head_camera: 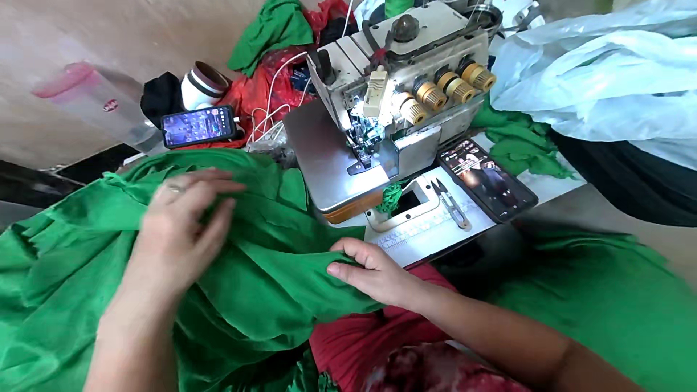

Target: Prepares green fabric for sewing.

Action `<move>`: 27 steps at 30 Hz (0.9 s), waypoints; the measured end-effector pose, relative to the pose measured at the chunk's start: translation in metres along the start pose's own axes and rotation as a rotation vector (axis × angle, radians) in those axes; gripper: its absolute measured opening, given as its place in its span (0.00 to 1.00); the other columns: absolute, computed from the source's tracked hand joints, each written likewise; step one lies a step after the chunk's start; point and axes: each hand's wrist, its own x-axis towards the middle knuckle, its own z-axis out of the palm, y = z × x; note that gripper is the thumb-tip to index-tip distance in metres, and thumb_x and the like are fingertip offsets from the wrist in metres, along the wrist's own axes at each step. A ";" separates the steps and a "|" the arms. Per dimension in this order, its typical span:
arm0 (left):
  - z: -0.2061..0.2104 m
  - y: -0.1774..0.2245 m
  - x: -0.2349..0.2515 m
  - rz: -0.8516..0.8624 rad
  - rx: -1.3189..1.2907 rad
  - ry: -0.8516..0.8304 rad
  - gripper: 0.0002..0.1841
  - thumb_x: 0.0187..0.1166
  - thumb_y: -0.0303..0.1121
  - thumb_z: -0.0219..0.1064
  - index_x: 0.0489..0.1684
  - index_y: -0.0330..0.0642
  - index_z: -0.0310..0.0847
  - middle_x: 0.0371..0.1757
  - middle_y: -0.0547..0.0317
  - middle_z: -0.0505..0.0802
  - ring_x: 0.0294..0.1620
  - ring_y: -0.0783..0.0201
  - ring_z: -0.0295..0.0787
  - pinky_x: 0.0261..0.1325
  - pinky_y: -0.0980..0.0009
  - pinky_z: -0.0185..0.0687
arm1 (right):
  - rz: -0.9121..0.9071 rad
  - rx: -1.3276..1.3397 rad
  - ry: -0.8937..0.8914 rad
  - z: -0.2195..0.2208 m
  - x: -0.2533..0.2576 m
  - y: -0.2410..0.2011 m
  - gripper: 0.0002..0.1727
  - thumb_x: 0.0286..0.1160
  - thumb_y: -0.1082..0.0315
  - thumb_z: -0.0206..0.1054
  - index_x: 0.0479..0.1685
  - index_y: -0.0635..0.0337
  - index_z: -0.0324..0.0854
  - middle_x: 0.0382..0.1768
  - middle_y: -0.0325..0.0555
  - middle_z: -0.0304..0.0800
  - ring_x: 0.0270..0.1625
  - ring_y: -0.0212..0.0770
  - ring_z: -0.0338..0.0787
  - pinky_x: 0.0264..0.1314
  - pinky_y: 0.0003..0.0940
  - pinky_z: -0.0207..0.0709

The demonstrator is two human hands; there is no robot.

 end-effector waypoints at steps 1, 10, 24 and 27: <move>0.006 -0.001 0.002 0.000 0.004 -0.059 0.20 0.84 0.40 0.57 0.58 0.33 0.87 0.68 0.38 0.88 0.77 0.37 0.78 0.78 0.37 0.67 | -0.006 0.017 -0.013 0.000 -0.001 0.000 0.11 0.83 0.69 0.63 0.50 0.72 0.81 0.41 0.42 0.89 0.45 0.20 0.86 0.53 0.19 0.80; 0.022 -0.024 -0.001 -0.083 0.026 -0.143 0.27 0.82 0.48 0.57 0.67 0.35 0.83 0.74 0.38 0.84 0.79 0.32 0.74 0.74 0.27 0.62 | 0.039 0.211 -0.076 -0.003 -0.005 0.005 0.09 0.69 0.73 0.74 0.40 0.63 0.78 0.36 0.34 0.86 0.41 0.20 0.86 0.48 0.19 0.80; 0.010 0.018 0.007 -0.028 0.016 -0.142 0.11 0.79 0.27 0.66 0.54 0.36 0.90 0.61 0.43 0.92 0.72 0.39 0.83 0.75 0.36 0.71 | -0.025 0.159 -0.136 0.009 -0.017 0.021 0.10 0.68 0.66 0.78 0.36 0.63 0.86 0.38 0.33 0.91 0.41 0.19 0.88 0.45 0.17 0.83; 0.017 0.032 0.010 0.088 -0.016 -0.190 0.10 0.68 0.20 0.62 0.33 0.41 0.90 0.46 0.52 0.94 0.59 0.46 0.89 0.62 0.40 0.79 | -0.027 0.164 -0.106 0.017 -0.015 0.015 0.09 0.66 0.71 0.78 0.37 0.61 0.82 0.33 0.30 0.90 0.37 0.18 0.87 0.44 0.17 0.83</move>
